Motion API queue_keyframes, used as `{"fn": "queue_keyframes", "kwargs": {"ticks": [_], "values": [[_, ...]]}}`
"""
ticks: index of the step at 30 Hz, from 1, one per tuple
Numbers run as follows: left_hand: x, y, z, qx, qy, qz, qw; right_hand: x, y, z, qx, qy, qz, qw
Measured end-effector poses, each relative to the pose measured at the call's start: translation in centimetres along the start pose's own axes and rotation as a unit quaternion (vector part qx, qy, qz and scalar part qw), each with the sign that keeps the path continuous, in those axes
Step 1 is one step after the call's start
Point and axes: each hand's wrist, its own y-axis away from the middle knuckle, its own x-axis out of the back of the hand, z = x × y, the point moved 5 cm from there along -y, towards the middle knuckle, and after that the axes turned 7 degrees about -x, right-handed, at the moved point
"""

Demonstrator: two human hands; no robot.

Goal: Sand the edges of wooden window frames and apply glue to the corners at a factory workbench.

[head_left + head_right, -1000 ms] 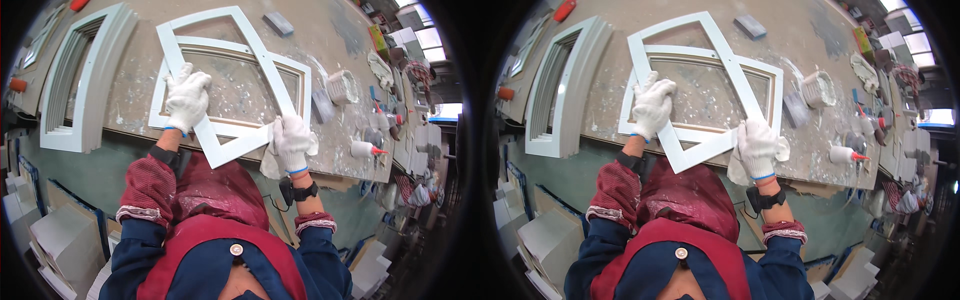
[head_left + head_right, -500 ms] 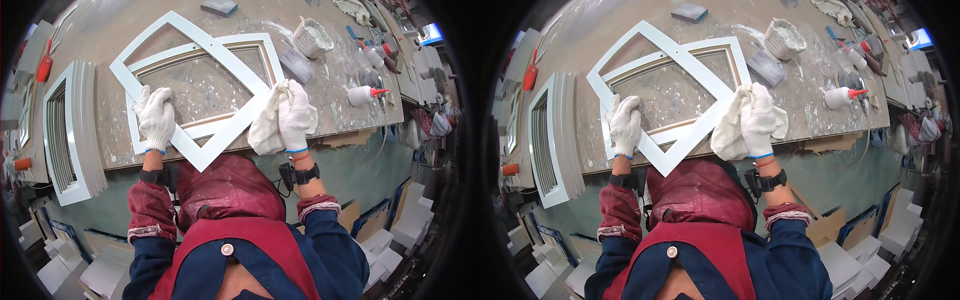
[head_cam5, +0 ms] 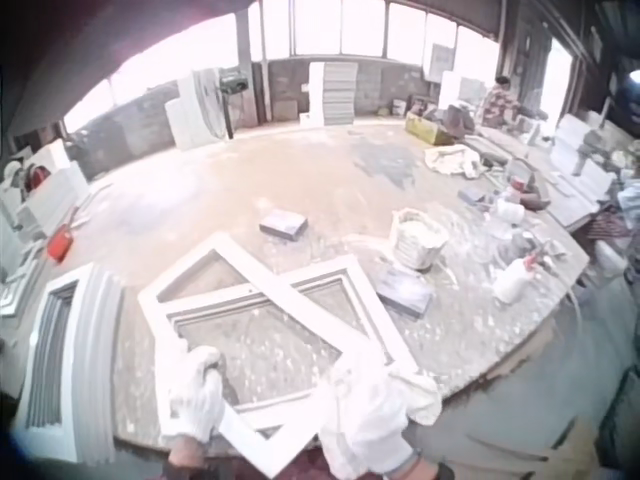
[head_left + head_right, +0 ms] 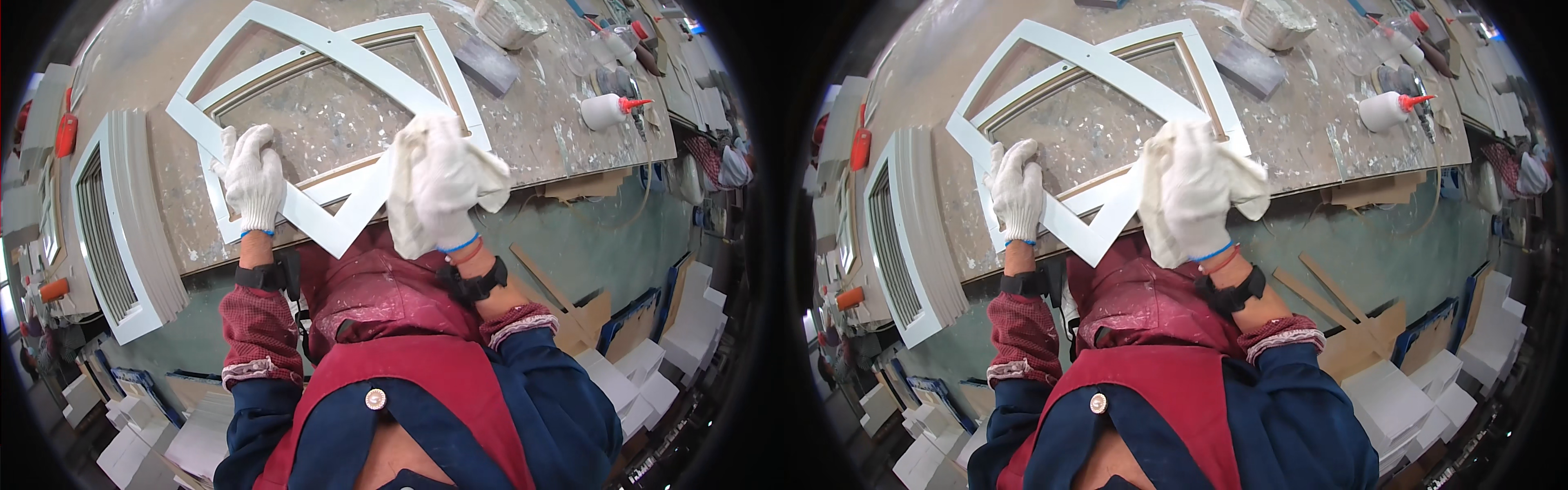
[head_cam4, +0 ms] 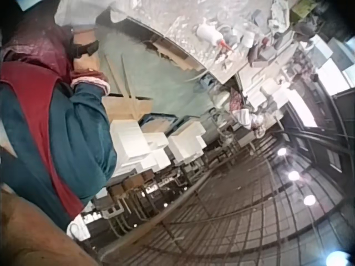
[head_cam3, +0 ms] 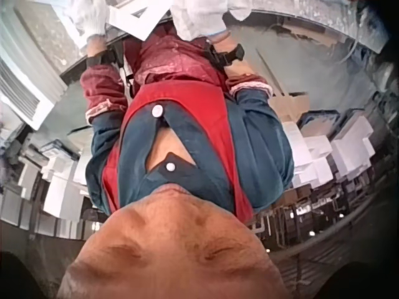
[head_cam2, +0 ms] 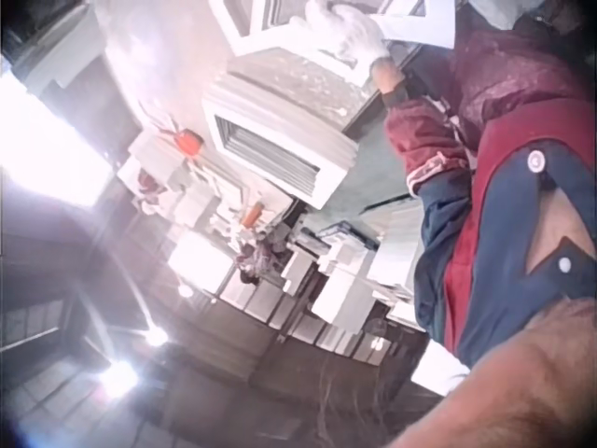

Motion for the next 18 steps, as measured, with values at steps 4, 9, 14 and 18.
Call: {"fn": "queue_keyframes", "kwargs": {"ticks": [4, 9, 14, 18], "values": [[-0.3, -0.3, 0.4, 0.006, -0.02, 0.02, 1.0, -2.8, 4.2, -1.6, 0.233, 0.097, 0.19, 0.949], [-0.4, -0.5, 0.6, 0.011, -0.02, 0.013, 1.0, -4.6, 6.0, -1.3, 0.208, 0.125, 0.014, 0.97], [-0.7, -0.3, 0.2, 0.004, -0.021, 0.017, 1.0, -4.5, 9.6, -4.1, 0.271, 0.194, -0.042, 0.942], [-0.4, -0.4, 0.4, 0.013, -0.032, 0.006, 0.999, -5.0, 11.4, -4.3, 0.296, 0.171, -0.04, 0.939]]}}
